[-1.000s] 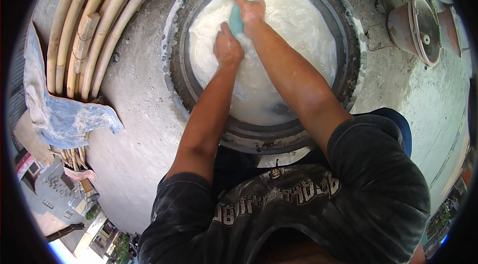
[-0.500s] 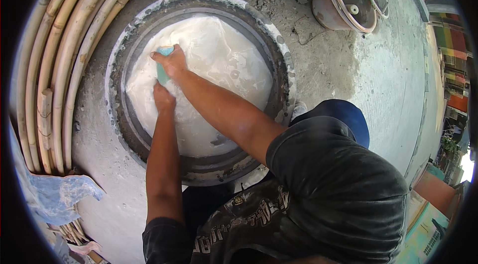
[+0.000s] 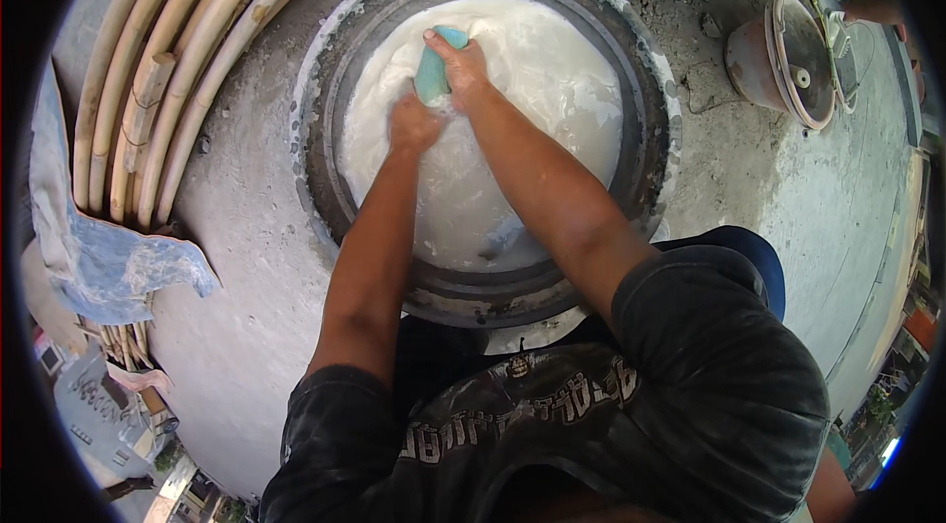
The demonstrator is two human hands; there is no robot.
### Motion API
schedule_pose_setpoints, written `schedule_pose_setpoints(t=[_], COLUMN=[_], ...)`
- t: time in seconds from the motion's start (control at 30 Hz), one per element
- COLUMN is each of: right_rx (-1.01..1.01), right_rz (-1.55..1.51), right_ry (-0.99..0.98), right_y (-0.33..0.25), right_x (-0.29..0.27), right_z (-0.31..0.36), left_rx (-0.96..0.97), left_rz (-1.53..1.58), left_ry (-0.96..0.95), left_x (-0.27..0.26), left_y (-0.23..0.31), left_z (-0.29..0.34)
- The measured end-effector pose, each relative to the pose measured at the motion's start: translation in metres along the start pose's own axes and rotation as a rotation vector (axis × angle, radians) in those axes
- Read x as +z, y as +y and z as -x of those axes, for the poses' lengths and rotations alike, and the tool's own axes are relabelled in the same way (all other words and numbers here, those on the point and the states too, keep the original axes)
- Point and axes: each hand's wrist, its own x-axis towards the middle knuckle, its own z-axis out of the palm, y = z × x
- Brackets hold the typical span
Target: Cleaning a paint roller and tray in a bucket of water at a construction site.
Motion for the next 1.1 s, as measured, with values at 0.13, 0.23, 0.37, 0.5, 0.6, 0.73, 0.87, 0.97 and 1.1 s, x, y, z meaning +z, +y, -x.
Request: schedule_pose_setpoints(t=[0.13,0.23,0.37,0.5,0.6,0.73,0.87,0.97,1.1], right_rx=[0.327,0.252,-0.077,0.095,0.255,0.092,-0.050,-0.135,0.176], right_rz=[-0.505,-0.268,0.317,0.148,-0.362,-0.195,0.129,0.289,0.082], right_ry=[-0.543,-0.358,0.209,0.033,-0.494,-0.355,0.064,0.295,0.134], right_y=[0.004,0.004,-0.001,-0.005,-0.006,0.006,0.001,0.004,-0.032], right_x=[-0.012,-0.004,0.022,0.010,-0.019,-0.010,0.029,0.026,0.018], right_z=[0.008,0.003,0.019,0.012,0.005,0.012,0.034,0.030,0.025], left_rx=[0.038,0.215,-0.176,-0.105,0.106,0.074,-0.220,-0.124,0.096], left_rz=[0.697,0.063,0.157,-0.027,0.296,0.482,0.197,0.192,0.071], left_ry=[-0.424,-0.076,0.164,0.230,-0.036,-0.259,0.044,0.080,0.142], left_x=[-0.029,-0.015,0.005,0.004,-0.017,-0.017,0.002,0.001,0.018], left_y=[-0.022,0.005,0.015,0.008,-0.017,-0.013,-0.012,0.015,-0.042], left_z=[0.002,0.010,0.023,0.018,0.011,0.018,0.031,0.042,0.039])
